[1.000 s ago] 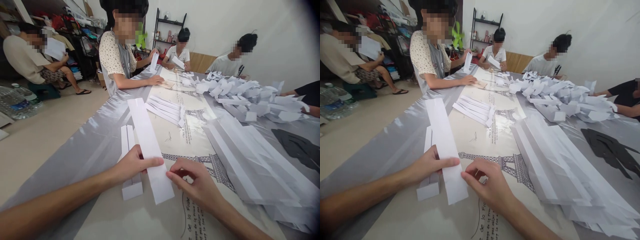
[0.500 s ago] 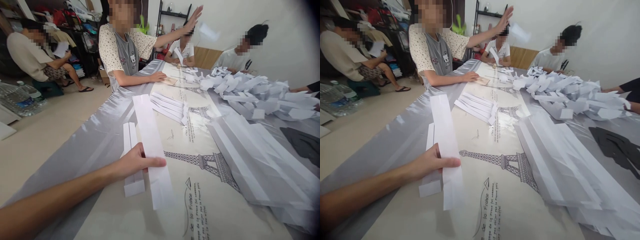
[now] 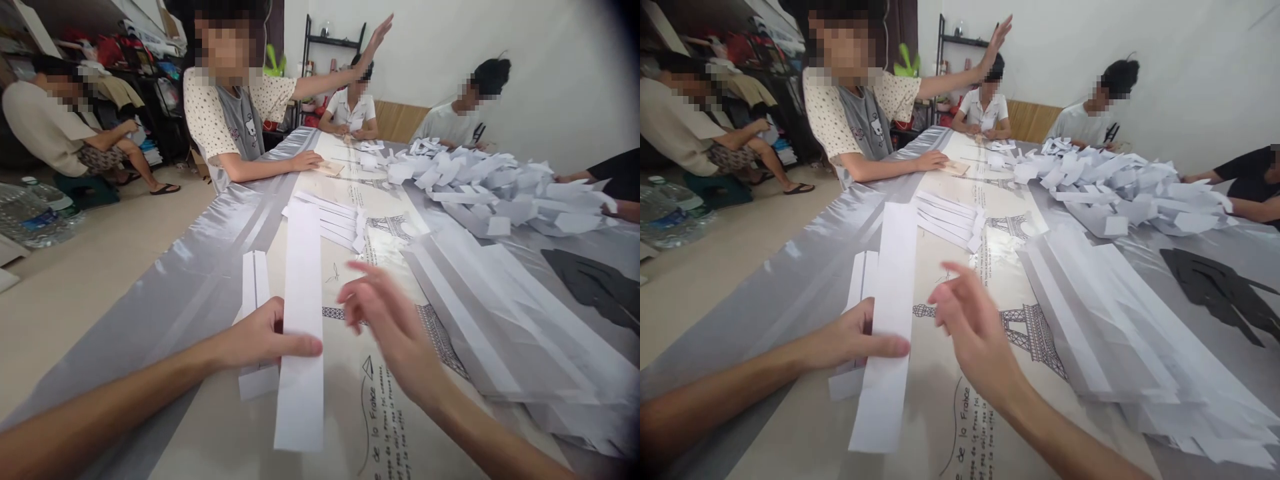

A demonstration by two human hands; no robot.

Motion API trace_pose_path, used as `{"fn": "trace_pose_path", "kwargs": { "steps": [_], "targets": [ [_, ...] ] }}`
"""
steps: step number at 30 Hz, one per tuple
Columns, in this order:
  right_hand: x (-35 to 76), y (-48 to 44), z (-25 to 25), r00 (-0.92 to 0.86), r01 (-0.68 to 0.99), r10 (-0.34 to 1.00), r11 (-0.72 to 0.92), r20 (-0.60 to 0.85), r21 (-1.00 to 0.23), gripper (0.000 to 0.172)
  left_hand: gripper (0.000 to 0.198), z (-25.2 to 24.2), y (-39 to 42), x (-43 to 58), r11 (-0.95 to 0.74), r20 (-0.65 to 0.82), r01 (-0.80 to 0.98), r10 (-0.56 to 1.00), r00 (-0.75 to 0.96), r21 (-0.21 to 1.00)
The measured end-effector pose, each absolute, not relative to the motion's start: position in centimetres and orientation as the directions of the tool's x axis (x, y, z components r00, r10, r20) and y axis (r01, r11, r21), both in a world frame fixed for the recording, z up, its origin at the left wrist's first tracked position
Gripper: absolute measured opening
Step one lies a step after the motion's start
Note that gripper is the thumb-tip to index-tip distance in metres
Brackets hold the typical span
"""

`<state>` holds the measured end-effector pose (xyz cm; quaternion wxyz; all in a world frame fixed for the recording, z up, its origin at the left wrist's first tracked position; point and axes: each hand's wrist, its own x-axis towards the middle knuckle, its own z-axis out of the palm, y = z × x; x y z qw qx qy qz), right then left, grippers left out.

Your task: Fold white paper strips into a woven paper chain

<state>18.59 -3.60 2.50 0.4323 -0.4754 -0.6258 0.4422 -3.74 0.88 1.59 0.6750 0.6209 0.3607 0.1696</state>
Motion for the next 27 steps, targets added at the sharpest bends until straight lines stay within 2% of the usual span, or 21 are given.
{"fn": "trace_pose_path", "kwargs": {
  "steps": [4, 7, 10, 14, 18, 20, 24, 27],
  "targets": [
    [16.9, -2.7, 0.8, -0.328, 0.084, 0.945, 0.048, 0.018, -0.995, 0.034, 0.026, 1.8, 0.8, -3.6, 0.078, -0.229, 0.226, 0.569, 0.790, 0.971],
    [16.6, -2.9, 0.1, -0.308, -0.006, 0.949, -0.072, -0.067, -0.997, 0.036, 0.025, 1.9, 0.7, -3.2, 0.020, -0.190, 0.213, 0.540, 0.820, 0.977],
    [16.8, -3.3, 0.0, -0.253, -0.009, 0.960, -0.125, -0.119, -0.992, 0.043, 0.027, 1.9, 0.3, -2.7, 0.014, -0.151, 0.174, 0.568, 0.809, 0.985],
    [17.1, -3.2, -0.1, -0.204, -0.038, 0.971, -0.136, -0.126, -0.990, 0.047, 0.027, 1.7, 0.1, -2.8, 0.134, -0.253, 0.217, 0.620, 0.742, 0.967],
    [17.4, -2.7, -0.4, -0.137, -0.126, 0.981, -0.155, -0.138, -0.980, 0.044, 0.028, 2.0, 0.5, -3.6, 0.217, -0.356, 0.283, 0.579, 0.734, 0.934],
    [17.5, -2.7, -0.4, -0.106, -0.149, 0.985, -0.153, -0.138, -0.977, 0.044, 0.029, 2.3, 0.9, -3.9, 0.187, -0.358, 0.308, 0.561, 0.746, 0.933],
    [17.4, -3.2, -0.3, -0.093, -0.167, 0.987, -0.143, -0.129, -0.976, 0.046, 0.032, 2.3, 1.2, -3.9, 0.086, -0.275, 0.278, 0.573, 0.772, 0.957],
    [17.4, -3.2, -0.2, -0.111, -0.160, 0.986, -0.139, -0.122, -0.977, 0.046, 0.034, 2.2, 1.1, -3.7, 0.113, -0.291, 0.283, 0.619, 0.730, 0.952]
  ]
}}
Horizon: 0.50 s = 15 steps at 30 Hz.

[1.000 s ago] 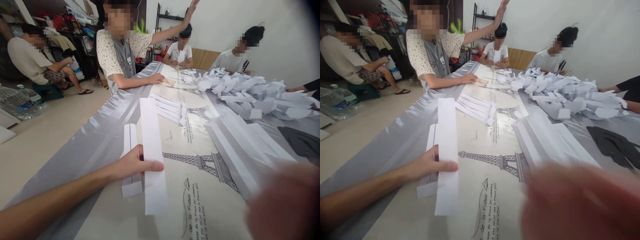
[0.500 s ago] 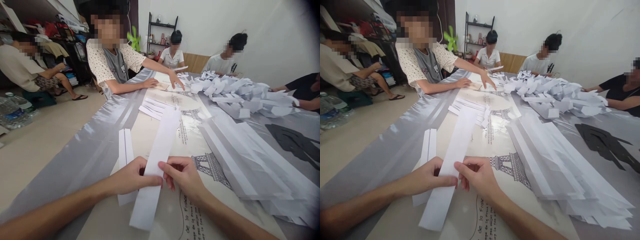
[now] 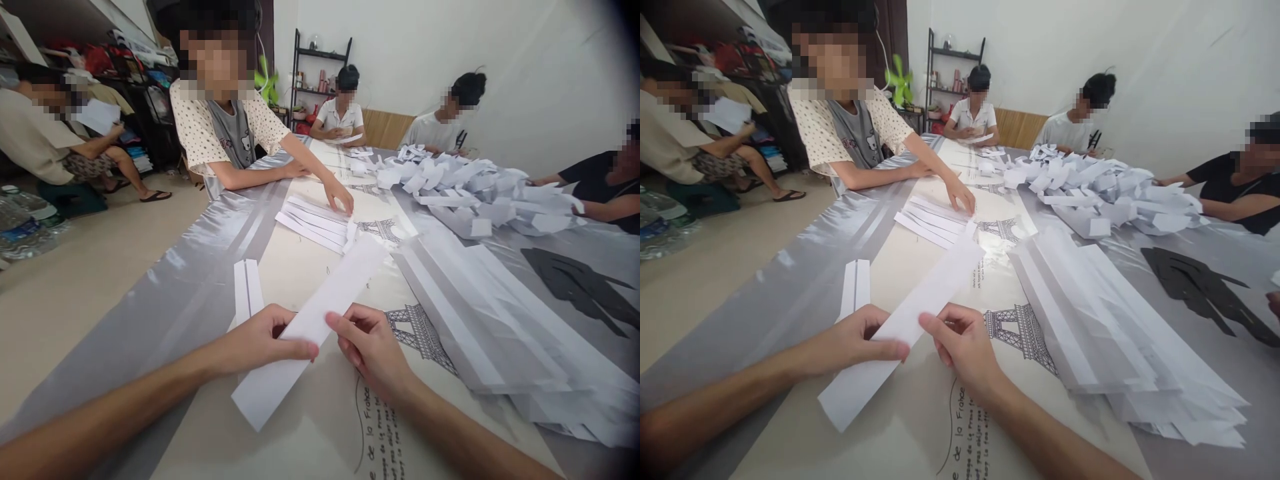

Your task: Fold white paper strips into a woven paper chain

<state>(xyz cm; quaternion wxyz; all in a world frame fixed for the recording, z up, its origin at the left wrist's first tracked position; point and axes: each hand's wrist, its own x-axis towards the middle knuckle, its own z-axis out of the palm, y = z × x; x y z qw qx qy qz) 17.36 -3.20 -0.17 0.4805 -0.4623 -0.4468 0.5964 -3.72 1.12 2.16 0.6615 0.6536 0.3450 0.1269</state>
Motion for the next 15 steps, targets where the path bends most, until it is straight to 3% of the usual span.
{"fn": "trace_pose_path", "kwargs": {
  "steps": [5, 9, 15],
  "targets": [
    [18.3, -2.4, -0.1, -0.069, -0.140, 0.991, -0.126, -0.118, -0.982, 0.046, 0.038, 2.7, 1.2, -4.0, 0.138, -0.369, 0.356, 0.562, 0.740, 0.924],
    [19.4, -2.0, -0.2, -0.046, -0.086, 0.996, -0.085, -0.081, -0.993, 0.057, 0.040, 3.0, 1.7, -4.6, 0.113, -0.406, 0.411, 0.523, 0.750, 0.905],
    [20.1, -1.9, 0.0, -0.021, -0.014, 0.997, -0.076, -0.075, -0.997, 0.062, 0.040, 3.1, 2.2, -5.2, 0.088, -0.376, 0.378, 0.444, 0.813, 0.921]
  ]
}}
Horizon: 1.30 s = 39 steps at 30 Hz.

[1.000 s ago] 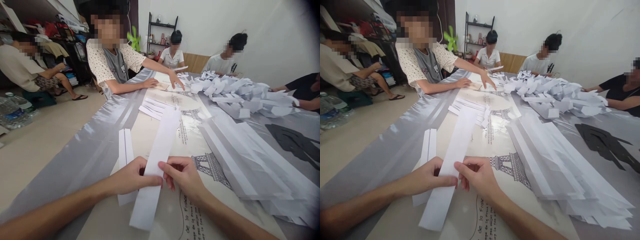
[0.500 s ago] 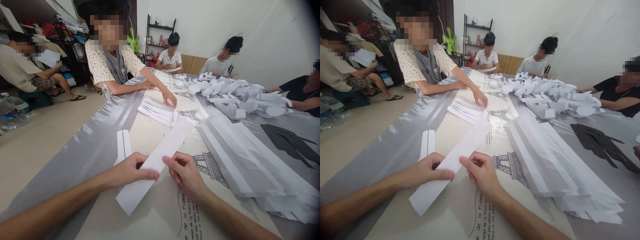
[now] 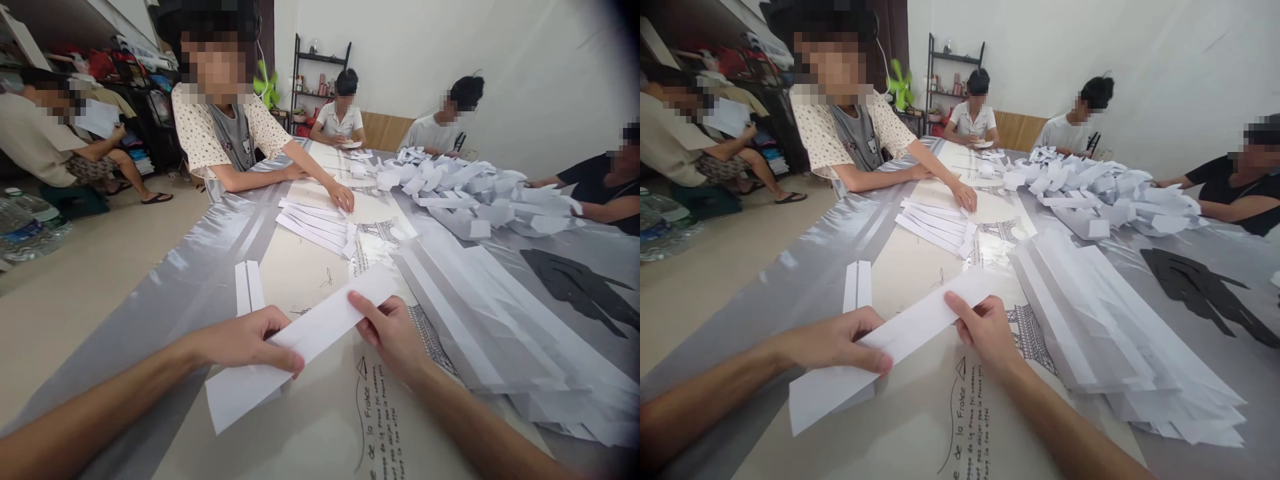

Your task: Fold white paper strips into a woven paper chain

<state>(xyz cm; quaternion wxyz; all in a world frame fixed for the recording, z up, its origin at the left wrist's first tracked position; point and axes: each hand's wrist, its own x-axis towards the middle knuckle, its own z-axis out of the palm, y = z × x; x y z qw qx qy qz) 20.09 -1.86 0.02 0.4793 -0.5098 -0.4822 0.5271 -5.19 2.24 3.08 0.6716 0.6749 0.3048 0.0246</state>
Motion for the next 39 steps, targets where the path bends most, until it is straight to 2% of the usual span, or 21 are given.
{"fn": "trace_pose_path", "kwargs": {
  "steps": [6, 11, 13, 16, 18, 23, 26, 30, 33, 36, 39],
  "targets": [
    [21.0, -1.4, 0.5, 0.084, 0.021, 0.996, -0.044, -0.042, -0.999, 0.066, 0.037, 3.1, 3.2, -5.8, 0.024, -0.356, 0.392, 0.472, 0.807, 0.920],
    [21.7, -1.0, 0.7, 0.299, -0.133, 0.953, -0.015, -0.055, -0.991, 0.059, 0.036, 2.7, 3.8, -6.2, -0.030, -0.277, 0.360, 0.582, 0.765, 0.932],
    [21.1, -1.5, 0.6, 0.190, -0.140, 0.980, -0.026, -0.053, -0.990, 0.054, 0.035, 2.5, 3.6, -6.0, -0.031, -0.260, 0.347, 0.601, 0.756, 0.938],
    [19.7, -2.5, 0.2, -0.184, 0.013, 0.979, -0.082, -0.083, -0.997, 0.049, 0.035, 2.4, 2.9, -5.5, -0.054, -0.231, 0.316, 0.567, 0.791, 0.947],
    [19.1, -3.0, 0.1, -0.264, 0.058, 0.961, -0.075, -0.087, -0.996, 0.047, 0.036, 2.4, 2.7, -5.2, -0.059, -0.229, 0.315, 0.564, 0.794, 0.947],
    [19.7, -2.3, 0.3, -0.051, -0.044, 0.995, -0.091, -0.089, -0.995, 0.046, 0.036, 2.3, 3.4, -5.3, -0.003, -0.183, 0.263, 0.712, 0.678, 0.965],
    [21.0, -1.3, 0.4, 0.026, -0.074, 0.994, -0.101, -0.104, -0.992, 0.051, 0.041, 2.0, 4.3, -5.6, -0.044, -0.111, 0.231, 0.780, 0.616, 0.972],
    [23.0, 0.4, 0.3, 0.334, -0.229, 0.939, 0.003, -0.076, -0.973, 0.044, 0.042, 1.8, 5.4, -6.6, -0.109, -0.062, 0.248, 0.802, 0.594, 0.963],
    [24.2, 1.2, 0.0, 0.489, -0.237, 0.871, 0.076, -0.051, -0.969, 0.043, 0.040, 2.2, 6.0, -7.4, -0.139, -0.091, 0.282, 0.738, 0.669, 0.949],
    [23.9, 0.7, -0.1, 0.395, -0.201, 0.917, 0.025, -0.058, -0.979, 0.045, 0.031, 2.8, 5.9, -7.4, -0.159, -0.115, 0.282, 0.650, 0.751, 0.946],
    [22.3, -0.7, 0.2, 0.170, -0.126, 0.985, -0.011, -0.032, -0.992, 0.050, 0.031, 3.0, 4.7, -6.4, -0.140, -0.131, 0.273, 0.620, 0.774, 0.952]
  ]
}}
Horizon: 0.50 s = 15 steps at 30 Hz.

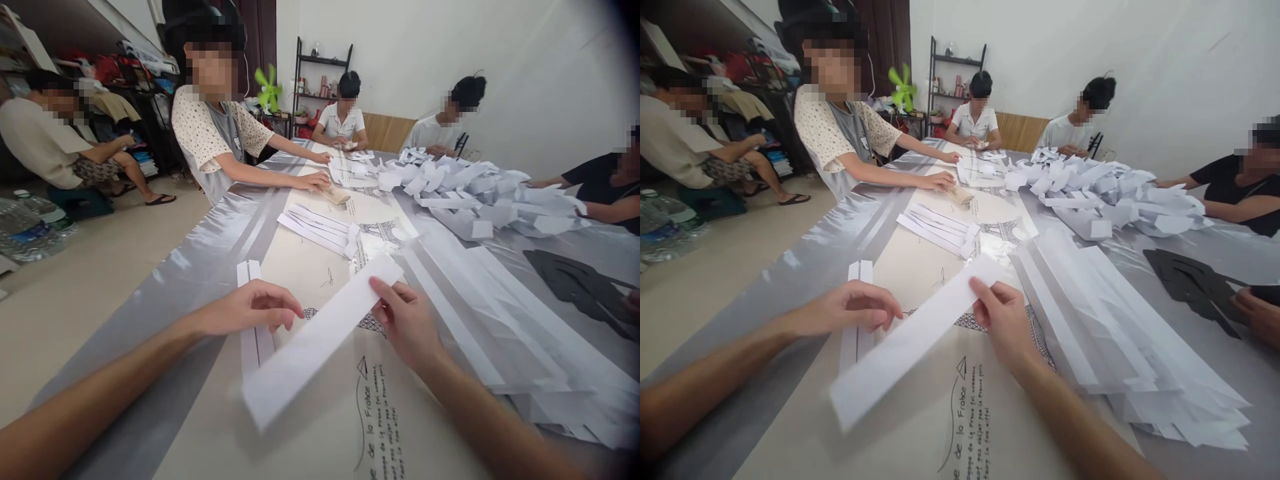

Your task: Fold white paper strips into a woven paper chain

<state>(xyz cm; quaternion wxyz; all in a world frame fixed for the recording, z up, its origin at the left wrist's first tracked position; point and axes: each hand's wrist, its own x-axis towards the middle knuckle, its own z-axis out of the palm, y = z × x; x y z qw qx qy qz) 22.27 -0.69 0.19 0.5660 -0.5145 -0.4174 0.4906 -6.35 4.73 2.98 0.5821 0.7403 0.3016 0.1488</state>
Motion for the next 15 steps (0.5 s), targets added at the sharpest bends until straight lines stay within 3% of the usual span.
{"fn": "trace_pose_path", "kwargs": {
  "steps": [6, 15],
  "targets": [
    [19.7, -2.7, 0.3, -0.202, -0.060, 0.973, -0.123, -0.108, -0.991, 0.039, 0.030, 2.0, 1.5, -3.7, 0.083, -0.206, 0.194, 0.590, 0.781, 0.977],
    [19.4, -2.5, 0.5, -0.146, 0.010, 0.987, -0.062, -0.063, -0.998, 0.042, 0.026, 1.8, 1.0, -3.4, 0.202, -0.284, 0.201, 0.613, 0.737, 0.958]
  ]
}}
